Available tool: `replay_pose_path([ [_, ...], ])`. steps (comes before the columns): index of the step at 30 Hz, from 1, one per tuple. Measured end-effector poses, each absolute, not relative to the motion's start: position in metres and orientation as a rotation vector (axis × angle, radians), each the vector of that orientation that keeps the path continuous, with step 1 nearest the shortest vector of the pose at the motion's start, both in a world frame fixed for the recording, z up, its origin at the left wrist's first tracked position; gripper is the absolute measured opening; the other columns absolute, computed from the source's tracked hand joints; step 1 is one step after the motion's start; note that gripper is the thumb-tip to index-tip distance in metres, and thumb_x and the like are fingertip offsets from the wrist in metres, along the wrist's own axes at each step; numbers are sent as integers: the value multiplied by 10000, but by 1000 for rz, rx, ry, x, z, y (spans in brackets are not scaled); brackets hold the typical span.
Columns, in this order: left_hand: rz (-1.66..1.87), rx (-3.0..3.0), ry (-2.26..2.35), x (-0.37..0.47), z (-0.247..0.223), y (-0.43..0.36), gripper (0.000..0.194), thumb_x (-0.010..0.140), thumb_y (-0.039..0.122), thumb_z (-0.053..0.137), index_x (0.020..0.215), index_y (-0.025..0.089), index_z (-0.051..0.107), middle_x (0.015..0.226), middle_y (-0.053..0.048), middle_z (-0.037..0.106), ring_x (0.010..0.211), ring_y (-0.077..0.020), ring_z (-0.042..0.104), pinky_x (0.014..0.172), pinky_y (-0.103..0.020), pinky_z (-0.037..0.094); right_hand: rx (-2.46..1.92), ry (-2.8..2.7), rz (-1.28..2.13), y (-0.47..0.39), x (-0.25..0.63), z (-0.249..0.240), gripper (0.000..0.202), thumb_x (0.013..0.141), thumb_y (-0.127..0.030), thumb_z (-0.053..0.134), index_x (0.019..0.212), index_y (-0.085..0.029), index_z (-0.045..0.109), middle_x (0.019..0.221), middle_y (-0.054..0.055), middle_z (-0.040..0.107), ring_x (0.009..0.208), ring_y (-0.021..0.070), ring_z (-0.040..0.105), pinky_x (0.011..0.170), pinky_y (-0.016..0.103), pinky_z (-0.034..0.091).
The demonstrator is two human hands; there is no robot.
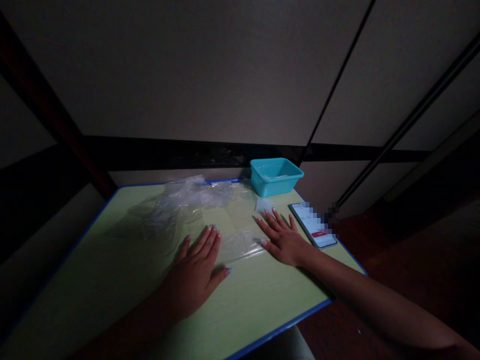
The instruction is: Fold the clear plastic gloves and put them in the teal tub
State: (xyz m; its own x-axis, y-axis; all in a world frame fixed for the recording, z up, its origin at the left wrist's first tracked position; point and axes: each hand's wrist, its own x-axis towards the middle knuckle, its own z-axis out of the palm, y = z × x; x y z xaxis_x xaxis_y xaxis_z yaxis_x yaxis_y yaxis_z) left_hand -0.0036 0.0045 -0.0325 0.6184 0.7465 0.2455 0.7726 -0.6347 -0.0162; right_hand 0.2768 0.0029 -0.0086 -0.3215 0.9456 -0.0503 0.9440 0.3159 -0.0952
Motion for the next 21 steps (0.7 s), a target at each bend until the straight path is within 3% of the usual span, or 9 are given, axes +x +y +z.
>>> replay_pose_path([
  [3,-504,-2666,-1336,-5,-20,14,500,918,395,390,1303,109,533,1408,-171,494,1322,-340,403,1033,-541,316,-1780,-2558,116,3,273,-4,665,962,-548,294,1524,-242,117,1577,100,-9,1442,332,-52,1061,690,-20],
  [6,-610,-2716,-1397,-13,-3,28,345,921,292,353,984,142,658,1044,-142,666,1024,-287,576,894,-438,443,-1696,-2608,95,1,259,6,763,932,-606,316,1526,-179,99,1575,119,-4,1444,337,-48,1060,684,-73],
  [10,-573,-2646,-1547,-25,6,42,282,888,272,368,744,183,594,800,-101,608,803,-260,545,760,-402,455,-1530,-2735,175,-5,231,19,859,907,-667,303,1512,-74,158,1564,165,54,1449,331,-24,1094,630,-105],
  [14,-511,-2619,-1613,-28,1,46,254,876,240,385,694,197,557,756,-82,583,773,-246,541,747,-381,445,-1330,-2832,334,-9,214,19,913,899,-681,316,1501,-16,140,1553,190,18,1451,314,-33,1119,599,-70],
  [21,-404,-2660,-1705,-24,0,37,162,860,287,494,746,186,548,820,-68,590,803,-231,547,723,-344,449,-1162,-2736,443,-10,224,2,853,925,-620,348,1515,-97,21,1563,149,-17,1452,304,-31,1118,596,-84],
])
